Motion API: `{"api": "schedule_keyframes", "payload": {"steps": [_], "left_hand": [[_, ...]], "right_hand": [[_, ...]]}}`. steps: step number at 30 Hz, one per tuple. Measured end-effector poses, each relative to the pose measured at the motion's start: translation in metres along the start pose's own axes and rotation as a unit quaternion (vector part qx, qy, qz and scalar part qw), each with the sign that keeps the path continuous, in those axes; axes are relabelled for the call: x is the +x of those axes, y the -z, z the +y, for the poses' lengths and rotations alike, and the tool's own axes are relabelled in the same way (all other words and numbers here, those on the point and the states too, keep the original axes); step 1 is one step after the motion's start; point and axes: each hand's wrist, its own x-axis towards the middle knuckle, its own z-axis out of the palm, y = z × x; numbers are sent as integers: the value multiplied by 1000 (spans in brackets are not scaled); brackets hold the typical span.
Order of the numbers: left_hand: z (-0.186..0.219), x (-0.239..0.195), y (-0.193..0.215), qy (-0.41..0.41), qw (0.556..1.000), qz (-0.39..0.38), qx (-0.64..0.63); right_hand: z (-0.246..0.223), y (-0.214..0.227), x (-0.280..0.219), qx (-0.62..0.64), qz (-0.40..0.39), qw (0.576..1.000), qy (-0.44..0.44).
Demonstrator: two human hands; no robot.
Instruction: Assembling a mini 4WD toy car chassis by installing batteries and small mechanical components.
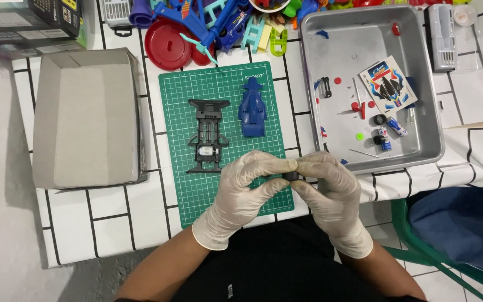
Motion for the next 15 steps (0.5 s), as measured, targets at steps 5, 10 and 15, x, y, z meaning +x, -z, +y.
{"api": "schedule_keyframes", "payload": {"steps": [5, 10, 15], "left_hand": [[-11, -6, 3, 20, 1000, 14, 18], [-13, -9, -1, 137, 989, 52, -6], [-21, -10, 3, 210, 975, 71, 5]], "right_hand": [[8, -5, -2, 16, 7, 998, -65], [-10, -10, 11, 9, -17, 990, -137], [-5, -6, 14, -137, -73, 986, -55]]}}
